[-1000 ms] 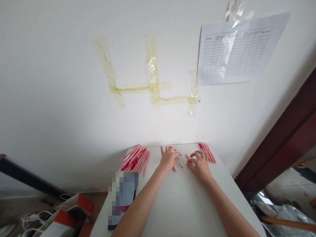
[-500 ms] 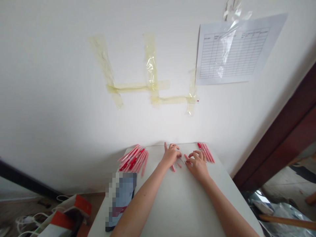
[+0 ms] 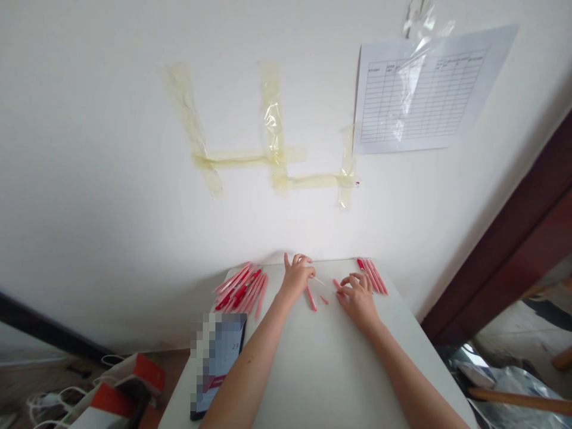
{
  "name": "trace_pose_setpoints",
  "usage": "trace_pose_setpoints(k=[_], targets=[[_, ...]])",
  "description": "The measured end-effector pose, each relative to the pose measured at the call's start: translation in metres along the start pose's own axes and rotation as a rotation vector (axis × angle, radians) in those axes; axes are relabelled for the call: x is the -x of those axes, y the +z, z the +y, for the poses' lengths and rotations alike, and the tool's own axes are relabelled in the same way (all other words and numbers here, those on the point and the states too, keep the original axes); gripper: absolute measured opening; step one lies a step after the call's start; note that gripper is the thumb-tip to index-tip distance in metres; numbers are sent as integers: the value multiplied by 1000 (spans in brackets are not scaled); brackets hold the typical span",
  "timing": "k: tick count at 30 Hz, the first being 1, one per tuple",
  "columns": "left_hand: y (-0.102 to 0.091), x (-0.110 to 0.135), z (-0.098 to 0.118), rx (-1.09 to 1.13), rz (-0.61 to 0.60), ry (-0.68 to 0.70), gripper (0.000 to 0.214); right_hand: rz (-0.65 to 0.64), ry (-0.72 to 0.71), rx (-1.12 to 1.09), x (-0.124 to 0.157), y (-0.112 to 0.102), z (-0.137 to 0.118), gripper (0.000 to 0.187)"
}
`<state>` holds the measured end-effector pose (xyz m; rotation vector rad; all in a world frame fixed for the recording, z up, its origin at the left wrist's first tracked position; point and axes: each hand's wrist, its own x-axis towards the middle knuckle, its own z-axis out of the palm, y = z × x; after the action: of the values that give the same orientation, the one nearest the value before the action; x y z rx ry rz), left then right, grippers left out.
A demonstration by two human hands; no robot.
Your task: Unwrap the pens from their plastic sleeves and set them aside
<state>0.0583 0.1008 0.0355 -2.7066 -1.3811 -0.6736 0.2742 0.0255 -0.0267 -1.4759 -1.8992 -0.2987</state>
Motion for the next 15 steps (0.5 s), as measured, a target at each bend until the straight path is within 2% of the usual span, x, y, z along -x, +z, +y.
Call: trace_pose_setpoints(k=[7,15], targets=[[-14,25,1,-80,46,-109,27,47,-9,-32,-1,-1,1,16],[-17,52,7,-149,50,-213,29,56,-15,-45,-2,-2,-2,17]])
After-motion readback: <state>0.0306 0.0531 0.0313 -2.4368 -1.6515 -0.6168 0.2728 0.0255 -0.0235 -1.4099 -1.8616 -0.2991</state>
